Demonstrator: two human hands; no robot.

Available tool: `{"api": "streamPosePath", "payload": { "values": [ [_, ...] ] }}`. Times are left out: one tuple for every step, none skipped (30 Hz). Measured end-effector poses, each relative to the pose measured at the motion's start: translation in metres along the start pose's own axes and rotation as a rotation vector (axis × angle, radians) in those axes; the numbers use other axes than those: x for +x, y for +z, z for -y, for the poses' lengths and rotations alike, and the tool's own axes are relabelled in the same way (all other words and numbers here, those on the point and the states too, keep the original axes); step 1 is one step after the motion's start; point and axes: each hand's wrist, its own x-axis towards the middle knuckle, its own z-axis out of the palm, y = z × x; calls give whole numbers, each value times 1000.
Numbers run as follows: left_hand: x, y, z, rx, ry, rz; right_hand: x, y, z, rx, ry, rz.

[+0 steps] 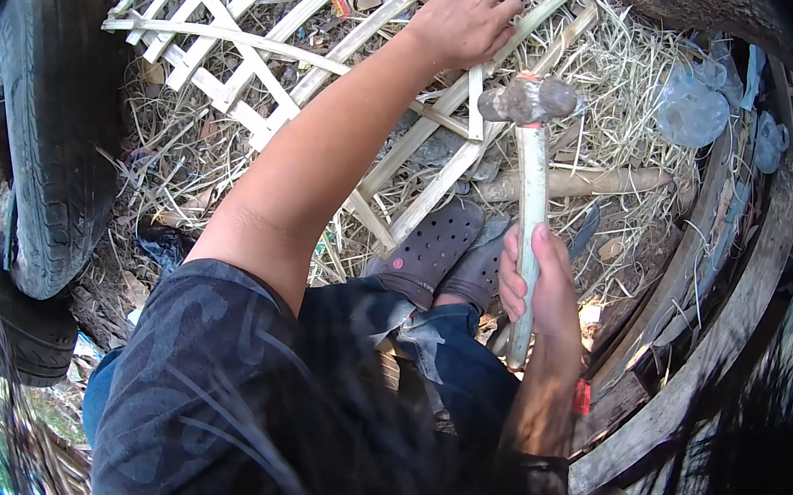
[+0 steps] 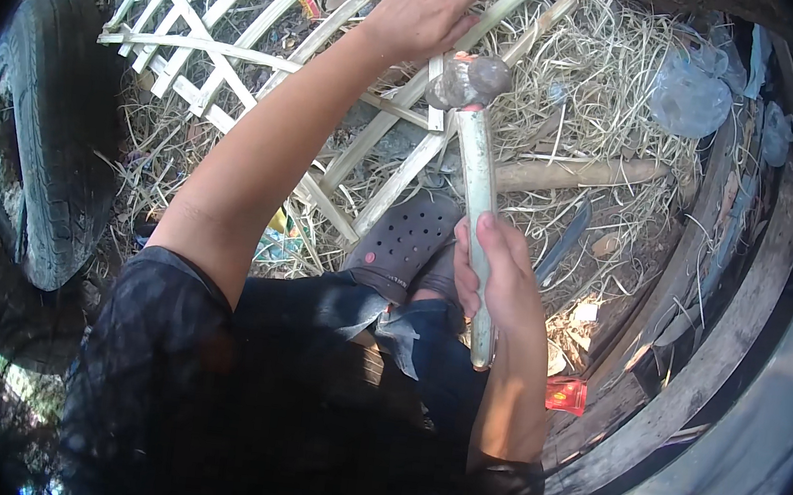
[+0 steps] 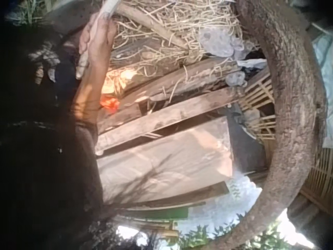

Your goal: The person shaves thin strips of wood using a large blade and then hammers a wood slat into a lattice frame to assemble a bamboo-style gate.

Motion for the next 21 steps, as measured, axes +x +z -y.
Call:
{"api": "streamPosePath", "payload": {
  "values": [
    [2,-3,-3,-15,-10,41,1,0,-3,-47,32,-50],
    [3,-5,-5,-31,-18,82,3,0,-7,-94,64,-100],
    [1,-3,-1,23,0,-24,8,0,-8,-147,29,-93],
    [1,-1,3,25,1,-35,5,-1,-5,-77,8,-76],
    [1,2,6,28,2,-45,-4,1,0,-8,-13,-59],
    [-2,2,3,25,2,-39,-12,2,-1,72,-21,-42],
    [-1,2,2,28,24,-82,-17,-2,-2,127,-49,1],
    [0,2,1,4,-2,-18,-17,-5,-3,111,-42,0],
    [1,-5,-1,-30,-24,37,-18,-3,-3,91,-39,-14],
    [1,-9,-2,-63,-45,92,-18,0,-4,72,-36,-27],
    [-3,-3,0,-16,-29,22,-17,5,-4,-3,-26,-52],
    [-2,-3,0,-14,-19,8,-16,5,-5,20,-35,-25],
    [-3,-3,1,-14,-9,-6,-14,4,-6,42,-44,1],
    [-3,-3,2,-14,0,-22,-13,3,-8,63,-52,26],
    [-3,-5,0,2,-31,19,-6,1,-12,10,-8,-2],
    [0,-6,-4,-9,-48,58,3,-2,-14,-43,30,-41],
    [1,-8,-8,-20,-66,97,7,-3,-15,-97,69,-80],
    [1,-9,-6,-20,-93,130,6,-3,-11,-61,42,-65],
    [1,-8,-5,-28,-93,109,2,-3,-3,-25,15,-50],
    [2,-7,-3,-37,-92,88,0,-4,3,10,-12,-35],
    [0,-6,-3,-48,-92,72,-2,-7,4,91,-64,16]
  ]
}}
